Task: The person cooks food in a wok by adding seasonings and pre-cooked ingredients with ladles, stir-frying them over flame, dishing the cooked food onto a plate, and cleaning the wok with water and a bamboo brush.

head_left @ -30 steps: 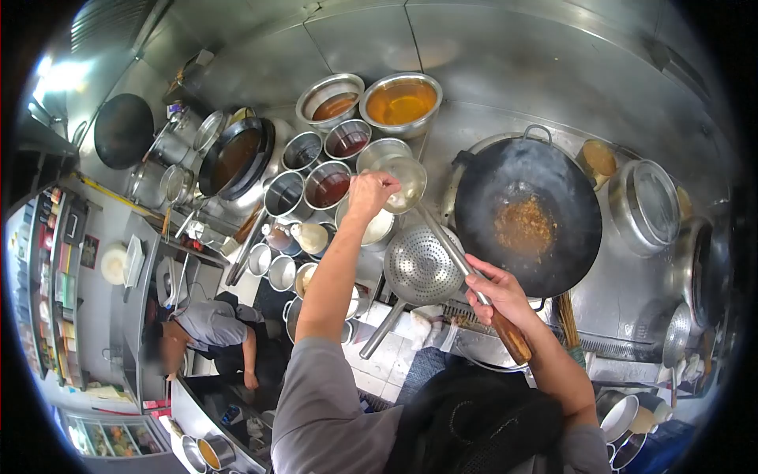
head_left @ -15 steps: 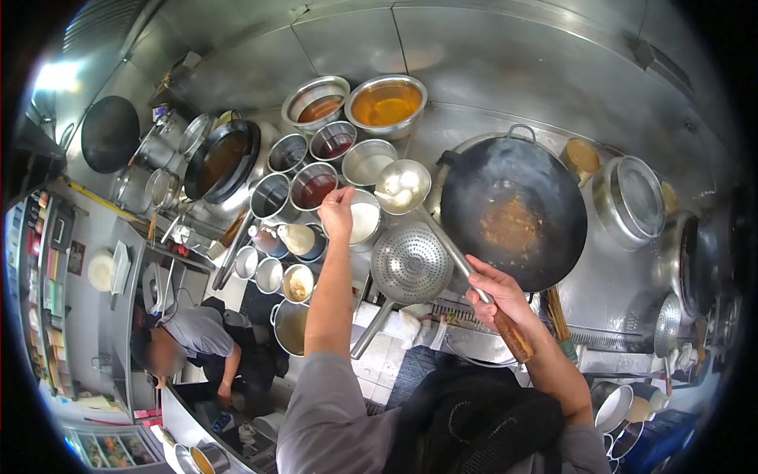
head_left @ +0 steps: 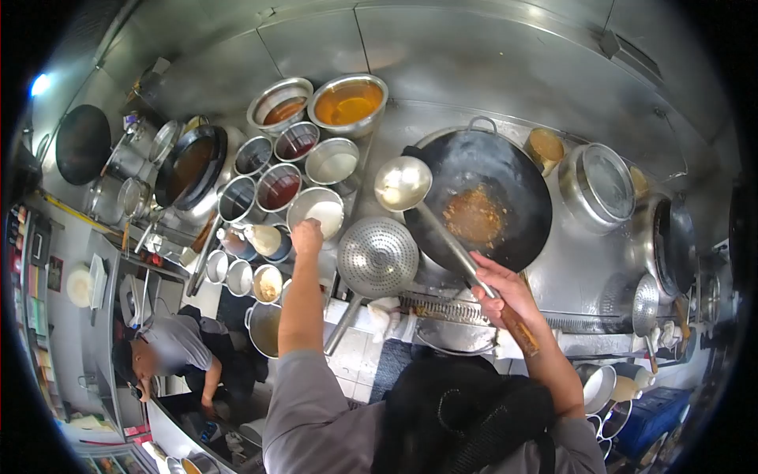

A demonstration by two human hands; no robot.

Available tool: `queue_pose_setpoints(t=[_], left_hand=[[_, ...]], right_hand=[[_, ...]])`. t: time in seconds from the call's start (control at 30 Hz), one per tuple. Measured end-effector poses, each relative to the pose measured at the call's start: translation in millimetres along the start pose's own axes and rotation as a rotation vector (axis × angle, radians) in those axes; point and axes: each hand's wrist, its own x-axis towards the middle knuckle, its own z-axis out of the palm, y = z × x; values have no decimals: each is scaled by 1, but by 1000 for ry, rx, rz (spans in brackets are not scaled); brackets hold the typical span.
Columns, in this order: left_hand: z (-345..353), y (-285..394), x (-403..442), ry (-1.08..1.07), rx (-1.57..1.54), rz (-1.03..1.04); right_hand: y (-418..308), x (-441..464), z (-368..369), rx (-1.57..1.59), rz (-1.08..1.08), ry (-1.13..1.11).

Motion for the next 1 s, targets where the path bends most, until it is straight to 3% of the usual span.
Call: queue_pose_setpoints(t=[0.03,0.1,0.3,0.37,0.5,0.57,0.67,0.7,0.77,0.8,0.83,0.87,0.9,0.93,0.97,1.0], left_hand=[[-12,11,-14,-24,-27,-33],[5,1,-22,147,39,124],[-68,23,-93,471,-209,49],[-100,39,-149,512,-264,-201],[-114,27,-296,621,-205,-402],[-90,-7,-386,567,-125,-507],[-64,-2,-518,398,-93,-793],[-37,-17,-571,448,-168,-820],[-9,-1,-644,393,-103,-1046],[-21,43,-663,398,-226,-1116],[-11,46,-686,154,-72,-1283],[-14,67,-707,224,-283,-1423],[-11,82,-730,330,-191,-1437],[16,69,-766,362,-207,-1444],[32,73,-787,417,-254,-1552],[53,69,-813,454,-331,-1601]], right_hand=[[-4,-6,-11,3,-10,11],[-12,-19,-31,-82,-52,73],[-31,-39,-96,-315,-98,203],[-37,-42,-118,-314,-116,171],[-51,-40,-162,-294,-66,160],[-58,-36,-181,-324,-38,158],[-60,-35,-201,-381,-31,152],[-62,-31,-203,-416,-46,145],[-63,-37,-205,-587,-98,204],[-61,-47,-195,-648,-151,142],[-58,-53,-183,-840,-137,158],[-55,-44,-195,-866,-123,134],[-50,-32,-207,-893,-172,170],[-79,48,-334,-867,-168,43],[-60,-14,-212,-965,-57,218],[-42,-22,-190,-926,-126,280]])
